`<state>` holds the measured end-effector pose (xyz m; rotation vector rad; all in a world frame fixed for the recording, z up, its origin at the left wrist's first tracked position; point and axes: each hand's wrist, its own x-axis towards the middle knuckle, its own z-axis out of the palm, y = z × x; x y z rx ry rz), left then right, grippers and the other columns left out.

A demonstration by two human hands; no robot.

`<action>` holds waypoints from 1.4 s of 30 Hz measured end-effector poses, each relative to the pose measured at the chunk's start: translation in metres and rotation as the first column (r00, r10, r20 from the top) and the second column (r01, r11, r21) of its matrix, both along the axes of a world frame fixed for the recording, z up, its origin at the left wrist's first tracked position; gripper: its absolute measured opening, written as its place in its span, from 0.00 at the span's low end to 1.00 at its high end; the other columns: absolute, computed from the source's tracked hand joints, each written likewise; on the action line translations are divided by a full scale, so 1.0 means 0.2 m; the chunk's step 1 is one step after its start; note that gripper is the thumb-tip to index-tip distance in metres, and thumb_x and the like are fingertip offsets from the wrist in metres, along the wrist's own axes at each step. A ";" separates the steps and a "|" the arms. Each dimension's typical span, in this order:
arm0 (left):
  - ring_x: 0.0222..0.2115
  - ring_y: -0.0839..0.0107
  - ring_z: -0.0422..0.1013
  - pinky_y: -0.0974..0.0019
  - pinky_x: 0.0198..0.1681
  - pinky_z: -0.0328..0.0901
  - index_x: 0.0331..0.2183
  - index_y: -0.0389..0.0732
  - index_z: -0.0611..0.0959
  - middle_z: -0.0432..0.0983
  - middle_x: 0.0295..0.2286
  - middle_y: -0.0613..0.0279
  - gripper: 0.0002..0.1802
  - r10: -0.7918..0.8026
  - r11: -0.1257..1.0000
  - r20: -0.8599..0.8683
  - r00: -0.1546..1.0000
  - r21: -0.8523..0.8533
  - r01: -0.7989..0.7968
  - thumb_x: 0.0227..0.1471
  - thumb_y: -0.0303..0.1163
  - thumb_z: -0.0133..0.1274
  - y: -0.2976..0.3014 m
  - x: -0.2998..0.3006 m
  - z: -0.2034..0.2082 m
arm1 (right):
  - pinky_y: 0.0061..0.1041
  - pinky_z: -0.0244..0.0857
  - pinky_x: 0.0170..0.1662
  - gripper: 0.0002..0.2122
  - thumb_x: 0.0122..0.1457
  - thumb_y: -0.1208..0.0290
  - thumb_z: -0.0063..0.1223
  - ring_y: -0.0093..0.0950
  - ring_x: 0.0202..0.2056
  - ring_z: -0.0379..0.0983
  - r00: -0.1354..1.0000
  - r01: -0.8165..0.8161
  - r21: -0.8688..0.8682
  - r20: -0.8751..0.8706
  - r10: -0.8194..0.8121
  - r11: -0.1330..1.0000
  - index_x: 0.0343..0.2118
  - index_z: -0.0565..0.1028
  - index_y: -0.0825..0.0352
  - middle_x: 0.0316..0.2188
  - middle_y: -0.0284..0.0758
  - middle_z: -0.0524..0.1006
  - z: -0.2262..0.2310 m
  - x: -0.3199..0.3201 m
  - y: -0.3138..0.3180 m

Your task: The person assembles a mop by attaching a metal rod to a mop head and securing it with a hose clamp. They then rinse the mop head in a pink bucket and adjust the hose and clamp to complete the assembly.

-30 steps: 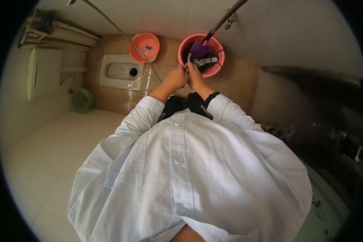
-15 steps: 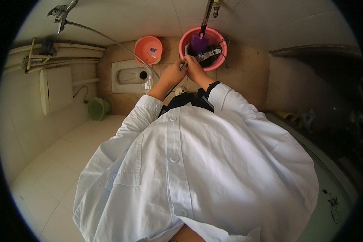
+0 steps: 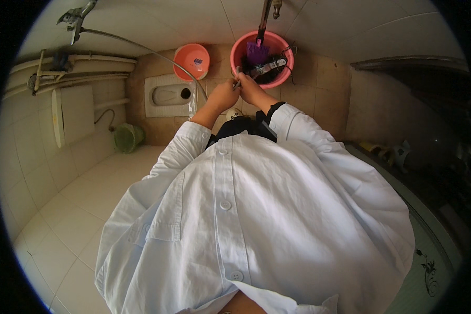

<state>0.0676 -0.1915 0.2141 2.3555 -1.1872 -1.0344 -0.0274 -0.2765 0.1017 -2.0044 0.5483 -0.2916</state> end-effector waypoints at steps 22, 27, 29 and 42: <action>0.41 0.48 0.70 0.56 0.46 0.63 0.42 0.35 0.77 0.74 0.37 0.42 0.22 -0.108 0.994 -0.054 0.993 -0.029 0.107 0.50 0.41 0.47 -0.24 -0.33 -0.19 | 0.41 0.63 0.40 0.10 0.50 0.75 0.45 0.48 0.40 0.67 0.922 0.074 -0.130 -0.370 -0.117 0.989 0.37 0.67 0.63 0.36 0.48 0.70 0.06 -0.40 -0.23; 0.40 0.48 0.70 0.56 0.45 0.63 0.41 0.35 0.77 0.73 0.37 0.42 0.21 -0.161 0.987 -0.044 0.986 -0.004 0.161 0.51 0.41 0.46 -0.28 -0.33 -0.21 | 0.43 0.65 0.38 0.09 0.50 0.73 0.46 0.48 0.38 0.69 0.887 0.069 -0.260 -0.425 -0.179 0.963 0.36 0.67 0.65 0.35 0.48 0.70 0.04 -0.41 -0.26; 0.41 0.48 0.69 0.56 0.45 0.63 0.41 0.35 0.77 0.73 0.37 0.41 0.21 -0.164 0.986 -0.049 0.985 -0.002 0.164 0.51 0.40 0.45 -0.29 -0.33 -0.22 | 0.43 0.65 0.37 0.09 0.50 0.73 0.47 0.48 0.37 0.70 0.876 0.075 -0.296 -0.436 -0.205 0.952 0.35 0.68 0.66 0.35 0.49 0.71 0.05 -0.42 -0.27; 0.42 0.48 0.68 0.55 0.45 0.63 0.44 0.40 0.75 0.73 0.39 0.43 0.20 -0.216 0.976 -0.072 0.974 -0.037 0.214 0.51 0.39 0.45 -0.34 -0.36 -0.32 | 0.42 0.67 0.35 0.10 0.48 0.72 0.49 0.49 0.34 0.71 0.872 0.109 -0.320 -0.424 -0.245 0.941 0.34 0.69 0.68 0.31 0.51 0.71 0.03 -0.48 -0.30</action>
